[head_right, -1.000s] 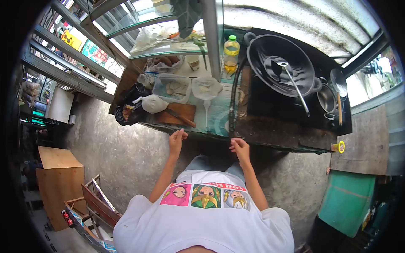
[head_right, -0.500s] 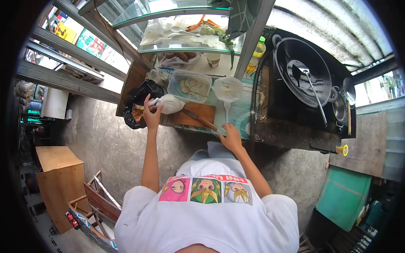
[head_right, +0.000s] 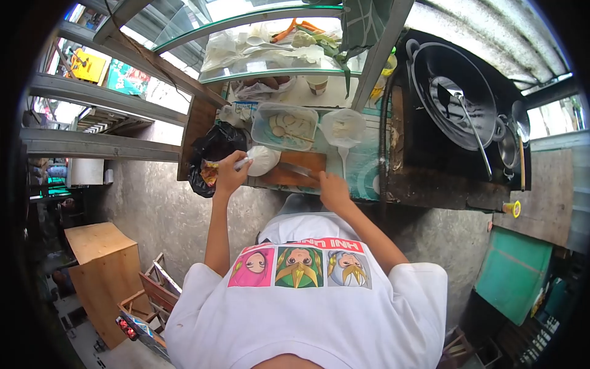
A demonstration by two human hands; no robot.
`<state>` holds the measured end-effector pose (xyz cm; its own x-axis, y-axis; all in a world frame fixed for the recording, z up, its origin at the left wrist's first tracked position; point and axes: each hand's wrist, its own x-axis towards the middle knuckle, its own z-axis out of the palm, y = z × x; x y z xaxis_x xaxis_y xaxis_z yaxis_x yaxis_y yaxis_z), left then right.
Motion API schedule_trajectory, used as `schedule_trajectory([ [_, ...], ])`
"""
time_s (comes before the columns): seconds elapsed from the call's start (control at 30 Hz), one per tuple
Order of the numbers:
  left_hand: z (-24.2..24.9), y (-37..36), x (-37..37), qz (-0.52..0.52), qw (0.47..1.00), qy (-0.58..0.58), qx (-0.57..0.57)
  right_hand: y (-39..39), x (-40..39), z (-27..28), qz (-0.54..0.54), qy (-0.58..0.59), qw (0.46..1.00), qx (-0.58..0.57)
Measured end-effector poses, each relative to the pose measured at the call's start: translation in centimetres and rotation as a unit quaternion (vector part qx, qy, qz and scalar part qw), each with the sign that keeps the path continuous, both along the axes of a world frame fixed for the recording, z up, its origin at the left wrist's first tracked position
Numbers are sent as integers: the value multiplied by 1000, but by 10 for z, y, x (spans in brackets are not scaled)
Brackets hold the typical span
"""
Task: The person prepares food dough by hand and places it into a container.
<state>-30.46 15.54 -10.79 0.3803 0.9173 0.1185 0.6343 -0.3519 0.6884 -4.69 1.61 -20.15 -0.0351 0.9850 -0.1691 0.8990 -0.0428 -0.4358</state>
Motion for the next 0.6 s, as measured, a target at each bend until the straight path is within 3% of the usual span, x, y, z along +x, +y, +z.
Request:
schedule_trajectory([
  [0.13, 11, -2, 22, -57, 997, -45, -40, -38, 37, 39, -92, -15, 995, -47],
  [0.2, 18, -3, 35, -70, 994, -61, -51, -55, 52, 77, -153, 55, 981, -103],
  [0.27, 22, -6, 46, -88, 988, -77, -96, -78, 68, 73, -192, 104, 967, -133],
  [0.33, 12, -7, 54, -103, 986, -74, -103, -95, 77, 51, -230, 326, 912, -93],
  [0.37, -4, -8, 55, -122, 986, -55, -99, -91, 67, 70, -284, 449, 839, -121],
  [0.47, -9, -13, 62, -140, 984, -17, -111, -79, 40, 72, -269, 492, 816, -137],
  [0.6, 0, -7, 61, -174, 976, -13, -127, -51, -4, 77, -214, 468, 851, -106],
])
